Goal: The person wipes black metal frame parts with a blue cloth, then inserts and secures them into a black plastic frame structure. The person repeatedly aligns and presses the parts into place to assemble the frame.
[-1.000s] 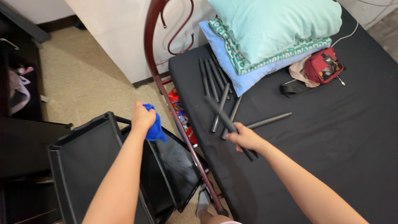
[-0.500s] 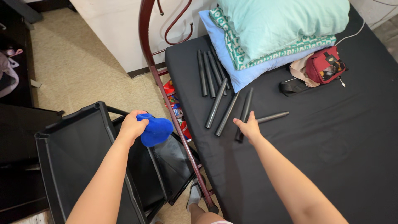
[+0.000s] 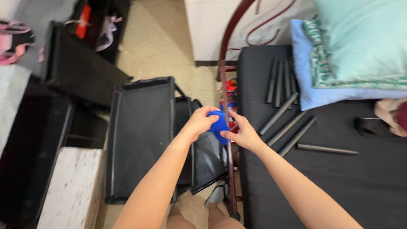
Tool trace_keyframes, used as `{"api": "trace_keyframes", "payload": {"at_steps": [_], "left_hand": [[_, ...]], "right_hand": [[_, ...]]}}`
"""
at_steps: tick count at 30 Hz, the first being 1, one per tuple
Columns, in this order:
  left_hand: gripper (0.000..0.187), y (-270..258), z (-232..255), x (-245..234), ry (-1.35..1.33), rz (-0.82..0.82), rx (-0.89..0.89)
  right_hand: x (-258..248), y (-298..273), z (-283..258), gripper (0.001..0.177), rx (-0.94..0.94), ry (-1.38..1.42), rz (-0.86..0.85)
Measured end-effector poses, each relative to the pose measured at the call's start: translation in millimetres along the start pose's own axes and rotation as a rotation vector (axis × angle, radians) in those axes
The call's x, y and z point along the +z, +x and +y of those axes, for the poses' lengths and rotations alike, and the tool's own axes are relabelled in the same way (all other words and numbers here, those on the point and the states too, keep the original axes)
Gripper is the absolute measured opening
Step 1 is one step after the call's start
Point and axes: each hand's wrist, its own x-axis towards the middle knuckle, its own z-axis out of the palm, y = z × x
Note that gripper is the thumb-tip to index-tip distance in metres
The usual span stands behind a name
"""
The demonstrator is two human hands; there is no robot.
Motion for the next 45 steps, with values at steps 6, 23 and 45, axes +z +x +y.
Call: {"api": "trace_keyframes", "payload": {"at_steps": [6, 23, 45], "left_hand": [[0.037, -56, -14, -55, -0.148, -0.006, -0.050], [0.039, -275, -221, -341, -0.024, 0.293, -0.357], [0.033, -407, -485, -382, -0.375, 0.519, -0.494]], "right_hand": [[74, -10, -41, 0.032, 0.092, -0.008, -0.096], [315, -96, -7, 0.038, 0.364, 0.252, 0.298], [533, -131, 15, 0.087, -0.078, -0.748, -0.470]]}}
